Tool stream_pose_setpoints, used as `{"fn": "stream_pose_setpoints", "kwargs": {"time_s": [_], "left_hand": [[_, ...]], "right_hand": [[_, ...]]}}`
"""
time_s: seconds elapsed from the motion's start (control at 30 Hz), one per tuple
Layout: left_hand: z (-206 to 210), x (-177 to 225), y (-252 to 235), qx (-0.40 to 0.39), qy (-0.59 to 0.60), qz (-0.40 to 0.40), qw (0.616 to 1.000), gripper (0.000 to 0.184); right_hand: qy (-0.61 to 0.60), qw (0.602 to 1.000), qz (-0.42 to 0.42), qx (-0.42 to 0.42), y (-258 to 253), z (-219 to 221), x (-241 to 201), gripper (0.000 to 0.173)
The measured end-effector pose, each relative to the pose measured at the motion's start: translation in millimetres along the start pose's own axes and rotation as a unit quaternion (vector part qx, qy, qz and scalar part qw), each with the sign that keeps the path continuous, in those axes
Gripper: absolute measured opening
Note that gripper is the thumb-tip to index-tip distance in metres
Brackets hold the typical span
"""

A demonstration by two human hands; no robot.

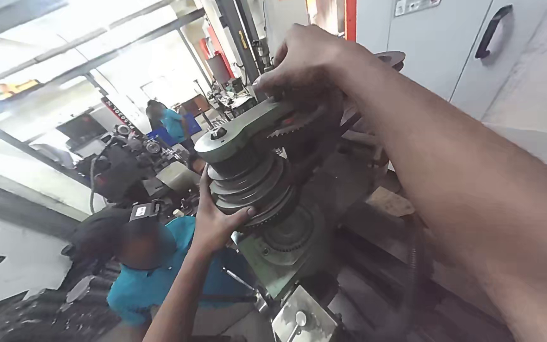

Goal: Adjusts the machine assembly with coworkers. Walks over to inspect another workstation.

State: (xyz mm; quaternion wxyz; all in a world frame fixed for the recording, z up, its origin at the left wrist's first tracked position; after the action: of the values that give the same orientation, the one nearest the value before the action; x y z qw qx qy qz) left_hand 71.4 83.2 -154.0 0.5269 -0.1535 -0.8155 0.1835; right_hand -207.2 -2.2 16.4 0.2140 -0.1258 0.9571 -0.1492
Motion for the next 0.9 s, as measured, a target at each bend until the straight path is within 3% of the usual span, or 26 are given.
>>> {"fn": "stream_pose_setpoints", "kwargs": {"time_s": [0.2, 0.4, 0.53, 0.9], "left_hand": [[-0.4, -0.3, -0.4, -0.001, -0.011, 0.019, 1.0, 0.132], [-4.2, -7.5, -4.7, -0.024, 0.005, 0.046, 0.999, 0.137], [-10.3, -16.3, -10.0, -0.047, -0.003, 0.062, 0.997, 0.14], [-26.2, -42.4, -42.1, -0.188, 0.072, 0.101, 0.974, 0.119]], "right_hand": [[-0.053, 0.998, -0.009, -0.015, -1.5, -1.0, -4.2, 0.037], [-0.077, 0.996, -0.023, -0.041, -6.7, -0.1, 3.4, 0.039], [-0.136, 0.988, -0.035, -0.062, -4.4, 4.2, 4.6, 0.024], [-0.127, 0.99, -0.049, -0.034, -7.8, 4.9, 9.4, 0.039]]}}
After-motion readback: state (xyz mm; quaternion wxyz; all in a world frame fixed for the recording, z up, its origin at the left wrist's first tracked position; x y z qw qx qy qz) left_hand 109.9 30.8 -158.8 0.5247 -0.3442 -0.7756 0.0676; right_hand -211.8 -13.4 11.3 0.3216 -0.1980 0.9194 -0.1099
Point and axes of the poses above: each hand's wrist, its own y-axis away from the middle knuckle, its own z-axis out of the palm, x = y × z, the point moved 5 cm from there along -y, towards the middle knuckle, and after that the axes turned 6 degrees about y, right-handed, at the moved point
